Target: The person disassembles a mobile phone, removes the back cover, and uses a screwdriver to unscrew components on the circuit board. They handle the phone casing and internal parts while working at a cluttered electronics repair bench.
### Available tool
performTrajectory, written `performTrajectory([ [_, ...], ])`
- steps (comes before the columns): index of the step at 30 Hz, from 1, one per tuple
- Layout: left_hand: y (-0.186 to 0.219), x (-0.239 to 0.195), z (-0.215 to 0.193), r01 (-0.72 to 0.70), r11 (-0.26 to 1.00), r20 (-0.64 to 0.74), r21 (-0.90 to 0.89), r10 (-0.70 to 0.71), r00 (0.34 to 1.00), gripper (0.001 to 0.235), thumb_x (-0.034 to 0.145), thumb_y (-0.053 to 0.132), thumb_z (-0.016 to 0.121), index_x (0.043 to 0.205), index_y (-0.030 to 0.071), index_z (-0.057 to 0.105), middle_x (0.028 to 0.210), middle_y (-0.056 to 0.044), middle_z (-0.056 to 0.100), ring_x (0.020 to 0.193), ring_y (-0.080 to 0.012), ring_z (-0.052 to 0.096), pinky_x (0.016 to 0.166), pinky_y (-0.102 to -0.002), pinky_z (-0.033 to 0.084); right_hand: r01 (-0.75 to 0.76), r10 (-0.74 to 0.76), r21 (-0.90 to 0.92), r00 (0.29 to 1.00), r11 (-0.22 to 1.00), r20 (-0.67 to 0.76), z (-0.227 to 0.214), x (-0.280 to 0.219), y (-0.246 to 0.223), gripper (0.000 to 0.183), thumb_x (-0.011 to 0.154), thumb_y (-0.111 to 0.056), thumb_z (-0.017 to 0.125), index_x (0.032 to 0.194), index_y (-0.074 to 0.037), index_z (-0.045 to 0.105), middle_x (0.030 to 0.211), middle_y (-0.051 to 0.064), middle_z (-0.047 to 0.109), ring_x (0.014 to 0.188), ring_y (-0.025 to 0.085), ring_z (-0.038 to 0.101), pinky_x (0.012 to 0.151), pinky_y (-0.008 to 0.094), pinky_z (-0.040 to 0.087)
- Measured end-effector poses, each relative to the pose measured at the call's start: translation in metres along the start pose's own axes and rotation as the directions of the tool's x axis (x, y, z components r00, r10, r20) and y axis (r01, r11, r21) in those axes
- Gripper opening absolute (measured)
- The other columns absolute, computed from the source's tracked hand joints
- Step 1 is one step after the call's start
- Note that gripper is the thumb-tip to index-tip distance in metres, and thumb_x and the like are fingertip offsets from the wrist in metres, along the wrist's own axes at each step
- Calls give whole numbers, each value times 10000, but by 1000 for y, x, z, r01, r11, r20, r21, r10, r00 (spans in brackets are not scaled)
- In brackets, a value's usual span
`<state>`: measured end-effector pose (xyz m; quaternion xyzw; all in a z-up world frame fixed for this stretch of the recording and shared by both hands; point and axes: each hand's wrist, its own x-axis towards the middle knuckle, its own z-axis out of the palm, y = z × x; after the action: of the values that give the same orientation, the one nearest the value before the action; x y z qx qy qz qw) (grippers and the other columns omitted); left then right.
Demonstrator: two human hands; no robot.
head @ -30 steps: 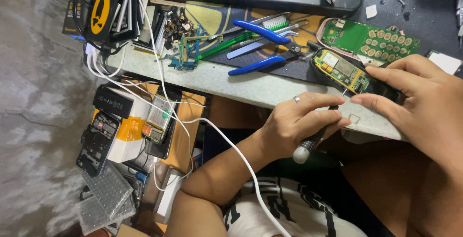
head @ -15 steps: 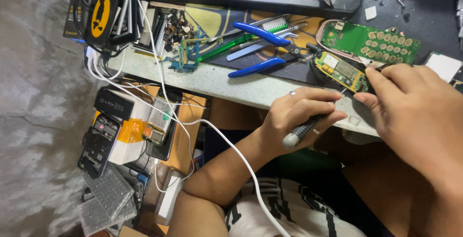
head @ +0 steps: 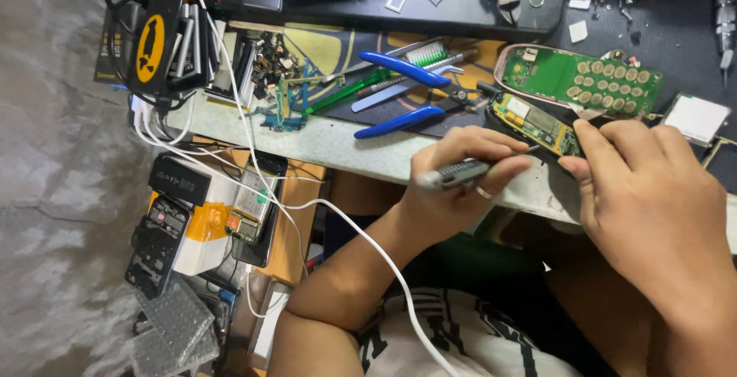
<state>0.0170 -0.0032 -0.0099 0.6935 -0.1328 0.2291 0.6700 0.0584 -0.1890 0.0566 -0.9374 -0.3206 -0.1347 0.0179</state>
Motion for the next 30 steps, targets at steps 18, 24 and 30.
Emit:
performTrajectory([
  [18,19,-13,-37,-299,936,39,185,297,954,250,1015,72,770,1129,43,549,1155,-173,712,989,-303,755,830,-361,635,9,-12,-82,999,997,-46,-1,-2,-4,313,884,-235,782,1169,-107,773,944,-7,649,893,190,644,660,316,527],
  [24,23,-4,-41,-303,911,26,279,308,951,235,973,50,786,1086,24,582,1110,-186,716,947,-300,751,783,-349,621,1,-4,-109,1000,994,-29,3,-8,-6,309,934,-241,770,1212,-106,768,995,0,651,940,194,637,738,310,539],
  [30,28,3,-38,-228,916,35,330,229,973,232,977,43,807,1072,51,596,1089,-144,724,892,-251,747,761,-307,606,14,-17,-129,1000,992,-18,4,-10,-6,320,949,-249,768,1232,-100,771,1009,3,648,946,192,633,766,305,542],
])
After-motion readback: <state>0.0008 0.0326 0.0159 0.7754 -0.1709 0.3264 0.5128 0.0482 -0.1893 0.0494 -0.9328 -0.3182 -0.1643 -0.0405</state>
